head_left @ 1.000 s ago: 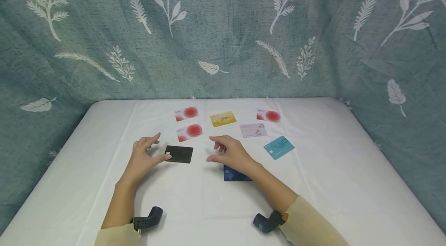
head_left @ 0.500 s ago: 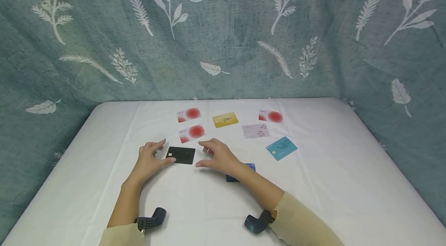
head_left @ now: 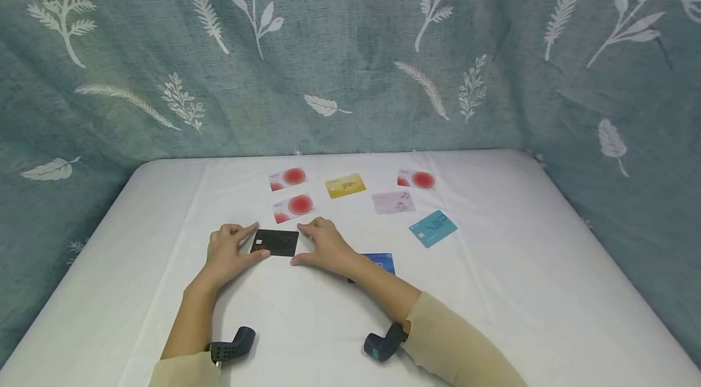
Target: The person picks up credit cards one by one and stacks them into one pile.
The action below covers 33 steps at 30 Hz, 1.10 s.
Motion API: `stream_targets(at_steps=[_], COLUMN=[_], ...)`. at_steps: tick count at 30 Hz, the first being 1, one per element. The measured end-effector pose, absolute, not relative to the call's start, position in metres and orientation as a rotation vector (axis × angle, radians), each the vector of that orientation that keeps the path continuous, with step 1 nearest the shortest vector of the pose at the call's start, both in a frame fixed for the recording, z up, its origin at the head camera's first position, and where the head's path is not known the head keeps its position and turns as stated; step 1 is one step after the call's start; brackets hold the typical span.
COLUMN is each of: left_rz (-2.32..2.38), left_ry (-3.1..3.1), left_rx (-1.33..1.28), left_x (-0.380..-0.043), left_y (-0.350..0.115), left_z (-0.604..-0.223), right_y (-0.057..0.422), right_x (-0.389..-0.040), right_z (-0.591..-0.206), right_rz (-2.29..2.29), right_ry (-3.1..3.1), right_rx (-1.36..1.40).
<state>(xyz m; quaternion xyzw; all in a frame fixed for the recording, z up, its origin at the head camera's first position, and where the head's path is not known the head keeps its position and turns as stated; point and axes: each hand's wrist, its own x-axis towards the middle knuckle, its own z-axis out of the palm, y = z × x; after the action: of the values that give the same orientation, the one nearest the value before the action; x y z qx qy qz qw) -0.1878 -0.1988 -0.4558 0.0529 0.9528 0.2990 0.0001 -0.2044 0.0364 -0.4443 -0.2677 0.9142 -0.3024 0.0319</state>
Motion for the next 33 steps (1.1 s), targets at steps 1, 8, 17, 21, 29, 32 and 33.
stream_targets(at_steps=[1, 8, 17, 21, 29, 32, 33], left_rz=[0.936, 0.999, 1.063, 1.075, 1.079, 1.084, 1.086], left_ry=[2.993, 2.954, 2.907, 2.896, 2.89, 2.891, 2.894], left_rx=[0.167, 0.211, 0.19, 0.163, 0.125, 0.117, 0.115], left_x=[-0.187, -0.185, -0.184, -0.184, -0.182, -0.182, -0.183], left_y=[-0.199, -0.205, -0.206, -0.205, -0.205, -0.205, -0.205], left_z=[-0.456, -0.458, -0.46, -0.458, -0.454, -0.454, -0.455], right_y=[0.035, 0.029, 0.027, 0.026, 0.023, 0.023, 0.023], right_x=[-0.205, -0.204, -0.201, -0.201, -0.202, -0.202, -0.202], right_z=[-0.445, -0.451, -0.455, -0.455, -0.454, -0.454, -0.454], right_rz=[-0.93, -0.957, -1.019, -1.049, -1.105, -1.108, -1.111], right_ry=[2.816, 2.868, 2.892, 2.882, 2.841, 2.834, 2.834], right_rx=[-0.817, -0.819, -0.755, -0.708, -0.646, -0.63, -0.628])
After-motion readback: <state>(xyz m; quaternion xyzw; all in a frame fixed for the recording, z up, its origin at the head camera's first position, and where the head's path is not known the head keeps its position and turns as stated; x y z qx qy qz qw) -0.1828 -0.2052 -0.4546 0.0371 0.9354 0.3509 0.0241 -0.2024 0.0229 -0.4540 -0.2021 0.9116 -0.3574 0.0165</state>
